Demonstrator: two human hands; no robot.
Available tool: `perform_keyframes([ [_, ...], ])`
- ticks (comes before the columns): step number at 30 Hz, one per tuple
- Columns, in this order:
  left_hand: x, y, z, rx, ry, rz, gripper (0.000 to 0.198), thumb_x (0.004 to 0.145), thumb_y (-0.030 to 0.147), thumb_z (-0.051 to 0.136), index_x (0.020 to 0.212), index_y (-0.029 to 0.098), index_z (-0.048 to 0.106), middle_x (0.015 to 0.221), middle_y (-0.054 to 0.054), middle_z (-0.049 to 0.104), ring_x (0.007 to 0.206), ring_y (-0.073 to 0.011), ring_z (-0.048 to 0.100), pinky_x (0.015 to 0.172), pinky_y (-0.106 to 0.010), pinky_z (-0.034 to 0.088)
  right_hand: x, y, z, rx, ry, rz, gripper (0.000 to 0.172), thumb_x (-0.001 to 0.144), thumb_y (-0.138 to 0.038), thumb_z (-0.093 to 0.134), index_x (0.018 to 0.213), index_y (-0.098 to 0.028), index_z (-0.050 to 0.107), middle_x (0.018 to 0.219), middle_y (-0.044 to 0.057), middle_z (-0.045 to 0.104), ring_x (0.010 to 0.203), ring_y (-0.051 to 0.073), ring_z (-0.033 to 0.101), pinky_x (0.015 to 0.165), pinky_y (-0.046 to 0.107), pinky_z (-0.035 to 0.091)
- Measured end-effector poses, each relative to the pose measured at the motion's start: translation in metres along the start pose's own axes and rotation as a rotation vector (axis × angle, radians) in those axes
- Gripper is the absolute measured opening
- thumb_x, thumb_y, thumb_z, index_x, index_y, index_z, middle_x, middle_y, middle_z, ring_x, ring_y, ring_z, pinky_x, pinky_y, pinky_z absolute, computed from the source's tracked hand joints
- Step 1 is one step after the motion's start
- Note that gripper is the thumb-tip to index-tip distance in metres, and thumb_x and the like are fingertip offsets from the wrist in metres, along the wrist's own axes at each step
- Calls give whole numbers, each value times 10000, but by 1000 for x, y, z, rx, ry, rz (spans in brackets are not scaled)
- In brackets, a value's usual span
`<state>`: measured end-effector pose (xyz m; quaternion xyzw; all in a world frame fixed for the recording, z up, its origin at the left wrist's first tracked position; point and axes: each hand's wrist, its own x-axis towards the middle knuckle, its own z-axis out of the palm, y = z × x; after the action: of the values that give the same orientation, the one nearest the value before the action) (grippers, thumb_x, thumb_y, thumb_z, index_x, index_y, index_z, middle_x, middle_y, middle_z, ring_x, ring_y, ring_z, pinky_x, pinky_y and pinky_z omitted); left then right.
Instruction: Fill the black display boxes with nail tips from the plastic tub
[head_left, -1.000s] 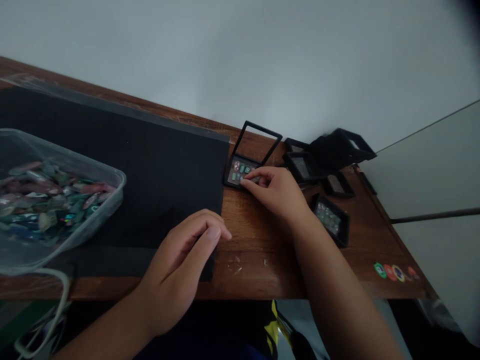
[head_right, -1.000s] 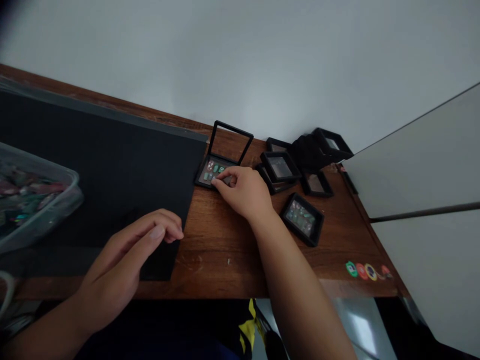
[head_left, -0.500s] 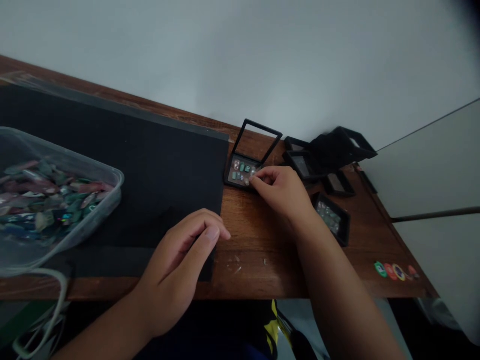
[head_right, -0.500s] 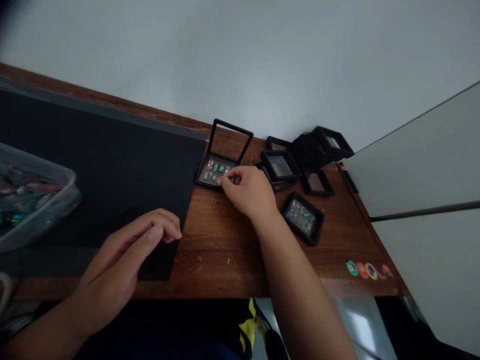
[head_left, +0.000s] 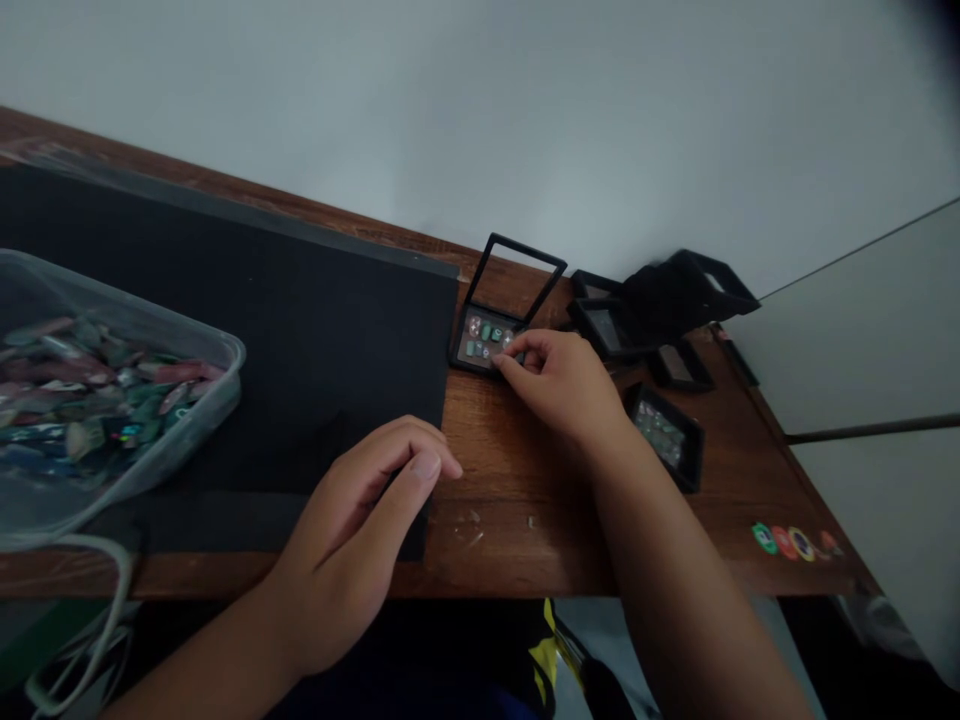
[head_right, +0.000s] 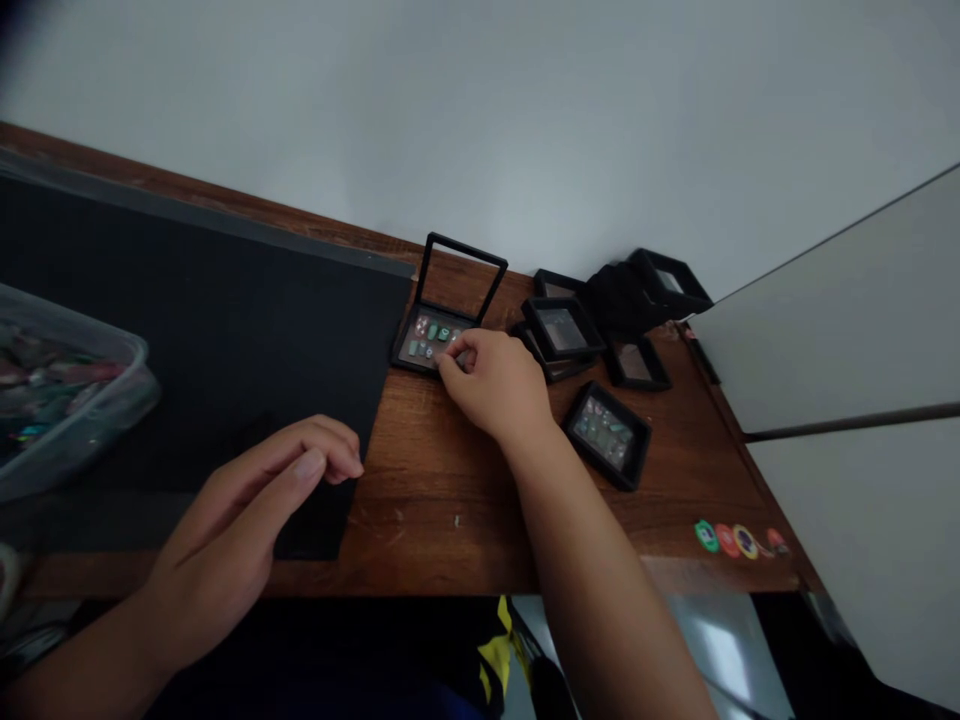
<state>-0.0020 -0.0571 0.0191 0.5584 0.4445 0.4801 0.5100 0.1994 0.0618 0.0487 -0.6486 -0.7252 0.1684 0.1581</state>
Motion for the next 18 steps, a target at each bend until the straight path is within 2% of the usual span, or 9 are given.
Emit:
perform_keyframes([
  [7,-1,0,-1,5,-11,-1,285,1080,345,463,891,275,664,953,1,626,908,-155,555,807,-249,448,0,2,2,24,-8,-17,259,861,-461,700,829,-215,775,592,-10,593,547,140,507,528,296,319],
  [12,-2,1,-1,5,-24,4,289,1081,347,460,885,271,659,949,2,625,928,-151,561,806,-243,447,0,2,3,22,-13,1,225,854,-425,700,828,-213,770,597,-4,605,551,144,511,532,292,311],
  [18,-1,3,-1,26,-58,6,292,1091,334,434,899,263,642,935,18,616,907,-127,565,803,-223,438,-1,-1,3,-72,59,19,211,878,-368,631,850,-221,779,663,14,666,603,162,552,577,299,313],
])
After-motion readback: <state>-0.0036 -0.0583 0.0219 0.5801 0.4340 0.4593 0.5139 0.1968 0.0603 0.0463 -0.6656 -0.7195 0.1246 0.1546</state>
